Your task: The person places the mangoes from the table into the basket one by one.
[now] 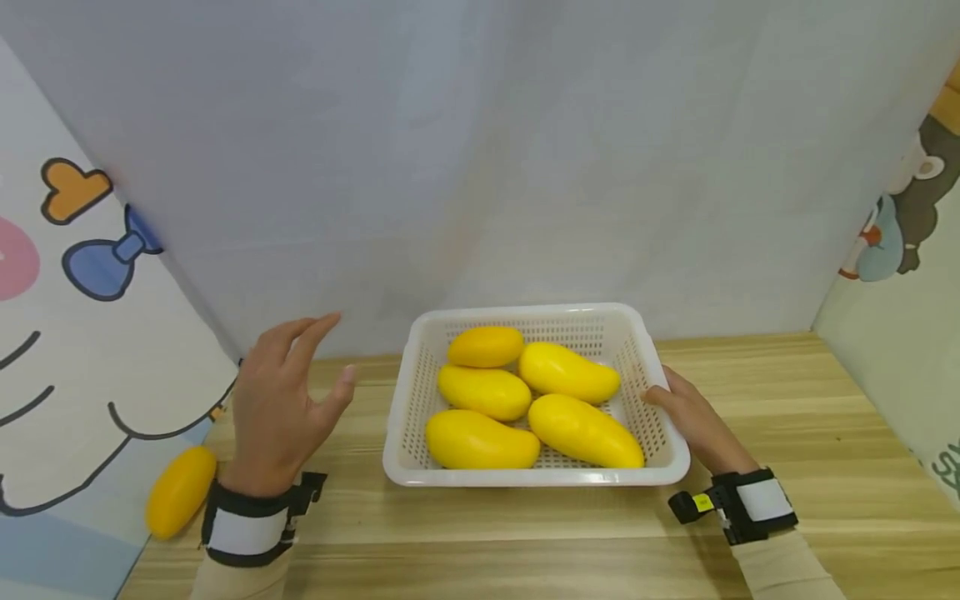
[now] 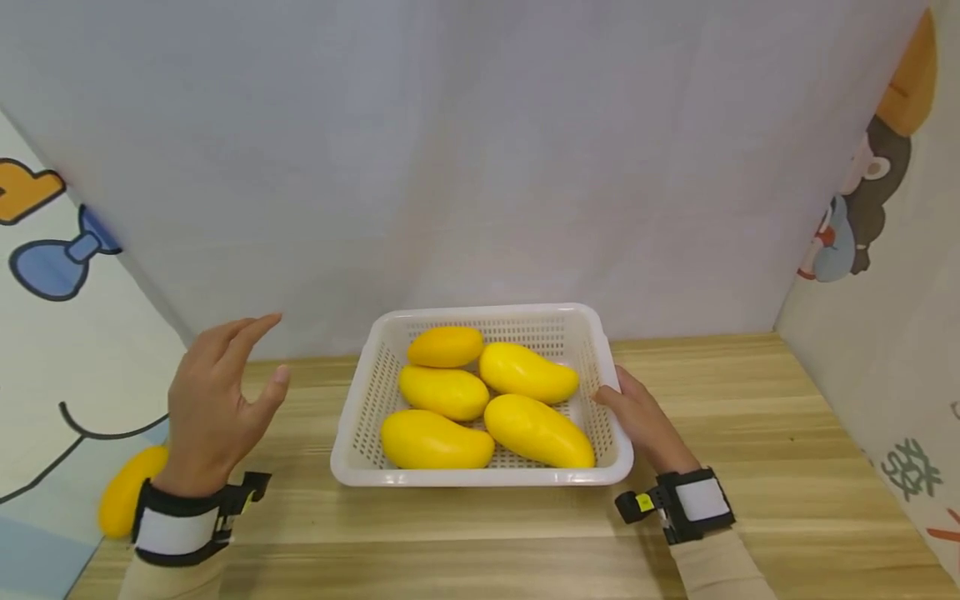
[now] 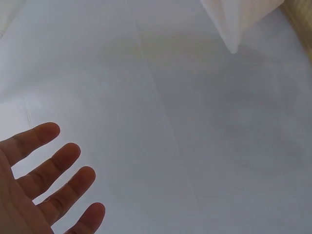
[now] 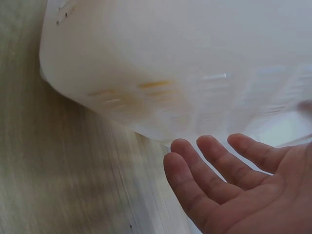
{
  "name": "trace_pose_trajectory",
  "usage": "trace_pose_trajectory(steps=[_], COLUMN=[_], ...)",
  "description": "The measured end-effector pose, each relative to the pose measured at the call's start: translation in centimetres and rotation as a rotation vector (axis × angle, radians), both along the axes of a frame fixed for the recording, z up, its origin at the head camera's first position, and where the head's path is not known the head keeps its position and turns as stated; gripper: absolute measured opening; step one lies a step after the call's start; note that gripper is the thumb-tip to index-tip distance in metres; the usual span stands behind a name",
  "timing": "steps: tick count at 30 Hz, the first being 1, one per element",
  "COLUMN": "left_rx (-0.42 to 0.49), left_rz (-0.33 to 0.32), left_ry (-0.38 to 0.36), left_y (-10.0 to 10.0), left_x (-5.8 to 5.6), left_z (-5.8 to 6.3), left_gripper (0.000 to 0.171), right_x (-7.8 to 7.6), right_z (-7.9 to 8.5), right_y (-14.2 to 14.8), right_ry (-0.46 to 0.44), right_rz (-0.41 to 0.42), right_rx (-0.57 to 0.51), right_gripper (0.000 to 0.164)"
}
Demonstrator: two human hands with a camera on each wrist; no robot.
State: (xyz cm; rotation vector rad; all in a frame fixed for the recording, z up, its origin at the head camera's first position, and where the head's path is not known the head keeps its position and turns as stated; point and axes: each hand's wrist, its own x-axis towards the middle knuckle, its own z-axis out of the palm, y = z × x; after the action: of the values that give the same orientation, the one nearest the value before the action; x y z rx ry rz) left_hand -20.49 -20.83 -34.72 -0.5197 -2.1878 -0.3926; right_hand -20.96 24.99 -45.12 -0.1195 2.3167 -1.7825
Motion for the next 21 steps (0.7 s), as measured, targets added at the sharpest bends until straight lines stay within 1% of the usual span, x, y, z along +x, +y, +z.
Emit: trace_pose_trajectory(steps=[4,11,18,21], left_rx=[0.003,0.027,0.051,0.045], left_rz=[0.022,0.028,0.049,0.050], left_ry=[-0.018,-0.034,-0.040,-0.043], left_y=[-0.8,-1.7,-2.0,-2.0], left_x=[0.3,0.7,0.9,0.8], left_z=[-0.5,-1.2,-1.8,-2.0], left_gripper=[0.059,0.057,0.056,0.056], right_x=[0.1,-0.1,-0.1,-0.1], right_z=[0.0,-0.2,-0.1,-0.1], right_y=[0.0,0.0,-0.1,-0.1], right_ry=[0.006,0.001,-0.001,0.008], right_rz=[0.002,0.002,0.001,0.003], right_rx=[0.000,-0.001,-0.003,0.001], right_gripper=[0.055,0.054,0.055,0.055])
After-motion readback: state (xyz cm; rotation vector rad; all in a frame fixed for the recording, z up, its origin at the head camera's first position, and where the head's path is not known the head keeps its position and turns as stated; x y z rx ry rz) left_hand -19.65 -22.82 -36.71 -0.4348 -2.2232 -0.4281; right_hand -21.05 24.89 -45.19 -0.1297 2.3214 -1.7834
